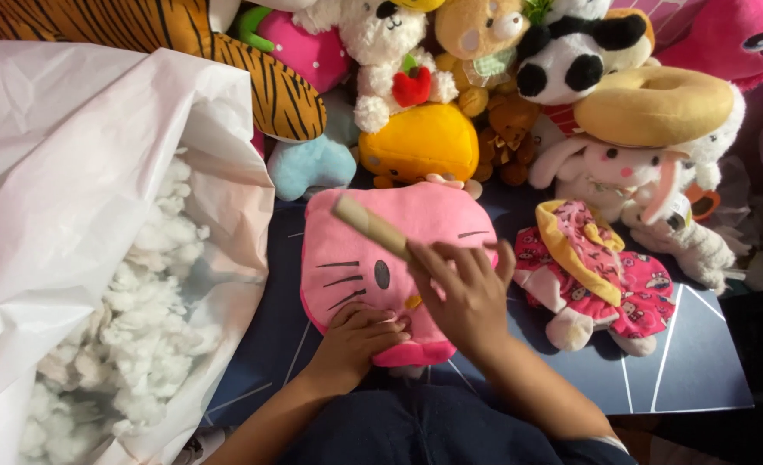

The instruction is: Stuffing a pink Hello Kitty plush toy with white fiberfill using hands and a wooden stick for packing.

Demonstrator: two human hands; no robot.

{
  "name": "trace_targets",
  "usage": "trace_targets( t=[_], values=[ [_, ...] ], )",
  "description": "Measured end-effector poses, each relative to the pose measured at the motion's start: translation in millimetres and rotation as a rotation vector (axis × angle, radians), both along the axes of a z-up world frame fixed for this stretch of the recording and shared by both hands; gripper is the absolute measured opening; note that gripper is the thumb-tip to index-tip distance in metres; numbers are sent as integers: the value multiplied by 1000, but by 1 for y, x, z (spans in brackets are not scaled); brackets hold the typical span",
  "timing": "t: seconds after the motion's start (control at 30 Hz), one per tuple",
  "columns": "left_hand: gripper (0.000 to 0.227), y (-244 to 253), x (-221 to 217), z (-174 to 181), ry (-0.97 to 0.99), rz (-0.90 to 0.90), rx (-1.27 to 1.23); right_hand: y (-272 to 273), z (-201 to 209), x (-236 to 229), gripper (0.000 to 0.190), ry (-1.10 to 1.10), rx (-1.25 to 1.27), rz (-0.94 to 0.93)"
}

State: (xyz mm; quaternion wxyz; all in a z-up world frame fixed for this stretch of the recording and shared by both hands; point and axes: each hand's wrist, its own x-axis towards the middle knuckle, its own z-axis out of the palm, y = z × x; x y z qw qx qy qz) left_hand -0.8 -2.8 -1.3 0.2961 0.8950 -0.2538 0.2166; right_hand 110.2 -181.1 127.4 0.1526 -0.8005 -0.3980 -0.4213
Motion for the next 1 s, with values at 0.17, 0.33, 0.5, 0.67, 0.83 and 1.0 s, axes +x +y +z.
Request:
trace_targets(
  t=[0.17,0.33,0.5,0.67,0.83,1.0],
  values=[
    [44,-6,1,-1,-47,34,-33,-18,-60,-5,32,147,-32,46],
    [62,-8,3,-1,-50,16,9,-23,-105,23,35,198,7,-82],
    [61,-11,5,7,-54,27,-13,-26,-113,50,33,292,25,-183],
    [71,-10,4,3,-34,14,-18,-27,-114,68,26,233,37,-204],
    [73,-10,1,6,6,-12,-25,-43,-124,95,28,272,36,-267],
    [66,-11,3,8,-60,-12,-24,-67,-147,121,30,499,65,-257]
  ],
)
